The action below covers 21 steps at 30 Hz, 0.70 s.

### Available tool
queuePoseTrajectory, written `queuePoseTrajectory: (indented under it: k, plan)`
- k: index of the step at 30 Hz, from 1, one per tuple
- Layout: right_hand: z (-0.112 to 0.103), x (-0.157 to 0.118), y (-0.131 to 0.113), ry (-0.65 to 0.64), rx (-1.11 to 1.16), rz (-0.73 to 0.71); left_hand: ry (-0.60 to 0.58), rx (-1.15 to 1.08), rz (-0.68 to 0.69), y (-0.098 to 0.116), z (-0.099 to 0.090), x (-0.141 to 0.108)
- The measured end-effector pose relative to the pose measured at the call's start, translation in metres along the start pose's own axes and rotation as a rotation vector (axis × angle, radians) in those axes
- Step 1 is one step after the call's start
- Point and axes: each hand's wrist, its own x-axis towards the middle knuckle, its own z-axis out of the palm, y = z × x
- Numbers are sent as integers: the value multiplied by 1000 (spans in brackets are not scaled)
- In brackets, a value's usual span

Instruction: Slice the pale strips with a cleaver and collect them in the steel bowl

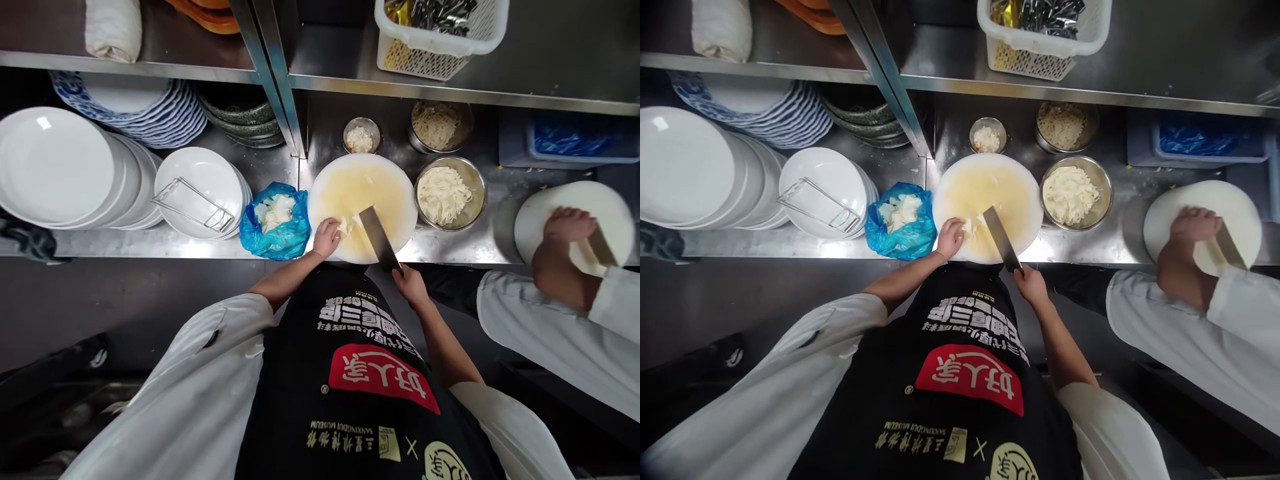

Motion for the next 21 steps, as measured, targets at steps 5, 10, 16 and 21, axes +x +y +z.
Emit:
queuePoseTrajectory:
  k: [5,10,16,21]
  plan:
    - [15,0,33,-120,630,147,57,-42,-152,52,33,17]
    - [41,29,24,-254,830,129,-38,-34,-210,85,61,43]
    - [32,32,7,-304,975,98,32,-66,-111,108,78,72]
    - [-37,30,18,-88,1161,198,-38,-229,79,192,110,161]
